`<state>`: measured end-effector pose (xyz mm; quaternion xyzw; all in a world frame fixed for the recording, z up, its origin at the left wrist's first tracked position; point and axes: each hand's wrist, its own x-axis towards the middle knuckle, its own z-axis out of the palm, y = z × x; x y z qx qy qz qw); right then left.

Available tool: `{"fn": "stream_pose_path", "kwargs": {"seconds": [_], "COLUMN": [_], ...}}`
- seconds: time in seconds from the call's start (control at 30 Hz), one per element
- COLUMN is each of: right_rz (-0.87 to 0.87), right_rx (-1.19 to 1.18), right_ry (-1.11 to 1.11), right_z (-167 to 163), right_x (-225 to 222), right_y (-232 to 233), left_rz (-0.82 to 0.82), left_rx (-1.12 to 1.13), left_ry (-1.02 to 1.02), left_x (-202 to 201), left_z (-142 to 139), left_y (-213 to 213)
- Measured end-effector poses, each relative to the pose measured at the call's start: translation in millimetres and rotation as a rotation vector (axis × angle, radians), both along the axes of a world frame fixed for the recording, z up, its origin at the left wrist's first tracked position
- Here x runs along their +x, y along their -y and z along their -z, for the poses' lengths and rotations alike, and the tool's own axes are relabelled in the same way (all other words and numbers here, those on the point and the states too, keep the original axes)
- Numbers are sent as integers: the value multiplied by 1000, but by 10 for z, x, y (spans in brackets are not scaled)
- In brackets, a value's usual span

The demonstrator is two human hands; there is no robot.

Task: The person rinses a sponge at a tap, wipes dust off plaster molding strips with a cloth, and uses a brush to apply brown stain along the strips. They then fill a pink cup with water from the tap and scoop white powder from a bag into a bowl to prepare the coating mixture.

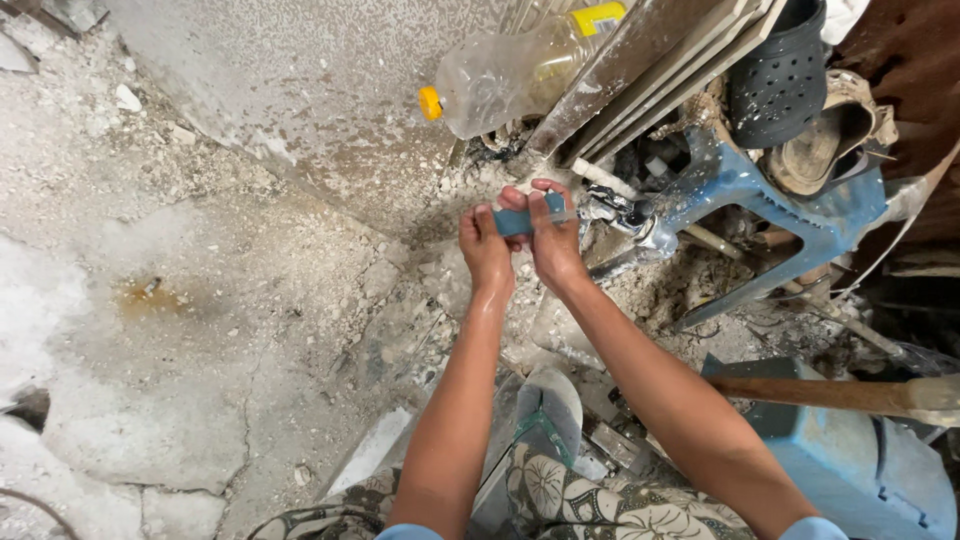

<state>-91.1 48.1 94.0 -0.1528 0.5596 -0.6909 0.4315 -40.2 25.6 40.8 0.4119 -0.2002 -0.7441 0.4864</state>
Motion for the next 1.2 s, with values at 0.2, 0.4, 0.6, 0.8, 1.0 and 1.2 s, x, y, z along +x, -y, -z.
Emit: {"fn": "stream_pose_path", "kwargs": {"seconds": [0.2, 0.4, 0.6, 0.8, 1.0, 1.2], "right_rz": [24, 24, 96, -377, -477, -439], "right_rx": [109, 328, 381, 454, 322, 488], "right_ry": [-257, 59, 199, -213, -258, -421], "right_z": [-50, 17, 8, 144, 367, 396], "right_x": [68, 26, 0, 116, -15, -109], "right_y": [79, 83, 83, -155, -183, -169], "left_rz": [-71, -181, -265, -47, 223, 257], "left_rx": [-54, -206, -491, -263, -253, -248], "left_ry": [288, 376, 595, 520, 365, 305], "left_x": [115, 159, 119, 196, 126, 95], "left_z": [-41, -21, 2, 8, 50, 184], "left_y": [31, 25, 34, 260, 209, 139]}}
